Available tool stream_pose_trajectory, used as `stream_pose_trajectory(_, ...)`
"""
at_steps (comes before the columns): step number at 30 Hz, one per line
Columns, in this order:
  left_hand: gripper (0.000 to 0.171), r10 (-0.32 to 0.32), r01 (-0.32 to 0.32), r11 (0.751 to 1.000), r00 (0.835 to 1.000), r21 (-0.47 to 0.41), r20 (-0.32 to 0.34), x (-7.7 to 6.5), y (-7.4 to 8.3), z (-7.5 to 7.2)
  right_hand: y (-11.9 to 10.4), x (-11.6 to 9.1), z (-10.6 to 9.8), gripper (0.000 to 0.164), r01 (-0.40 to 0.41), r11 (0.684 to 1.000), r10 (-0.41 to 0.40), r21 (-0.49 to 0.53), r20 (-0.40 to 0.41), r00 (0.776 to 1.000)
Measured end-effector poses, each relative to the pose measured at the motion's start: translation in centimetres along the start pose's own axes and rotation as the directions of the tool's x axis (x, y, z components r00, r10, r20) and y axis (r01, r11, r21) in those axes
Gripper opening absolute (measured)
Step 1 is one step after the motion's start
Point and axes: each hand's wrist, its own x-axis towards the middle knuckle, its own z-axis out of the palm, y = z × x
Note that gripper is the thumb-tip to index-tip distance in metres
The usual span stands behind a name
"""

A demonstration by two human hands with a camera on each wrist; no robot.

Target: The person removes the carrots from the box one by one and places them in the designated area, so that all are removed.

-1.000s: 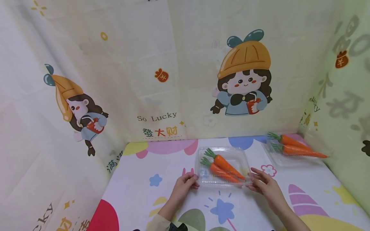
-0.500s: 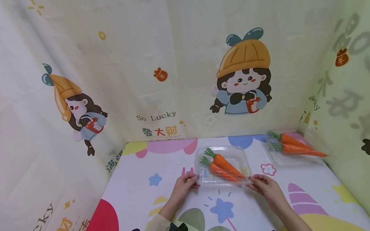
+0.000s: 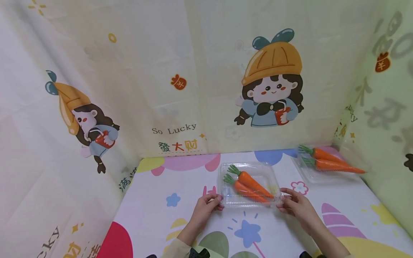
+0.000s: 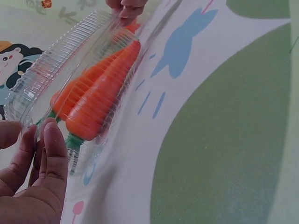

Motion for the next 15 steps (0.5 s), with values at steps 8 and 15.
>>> stream_pose_trajectory(8, 0.036, -0.013, 0.013, 1.0, 0.999, -0.009, 0.029, -0.12, 0.11, -0.32, -0.34, -0.35, -0.1, 0.047, -0.05, 0.999, 0.05, -0.005, 0.03, 0.998)
stream_pose_trajectory(15, 0.036, -0.005, 0.005, 1.0, 0.999, 0.007, 0.035, 0.22, -0.04, -0.62, -0.25, -0.65, 0.52, 0.045, -0.036, 0.999, 0.036, -0.035, 0.004, 0.999)
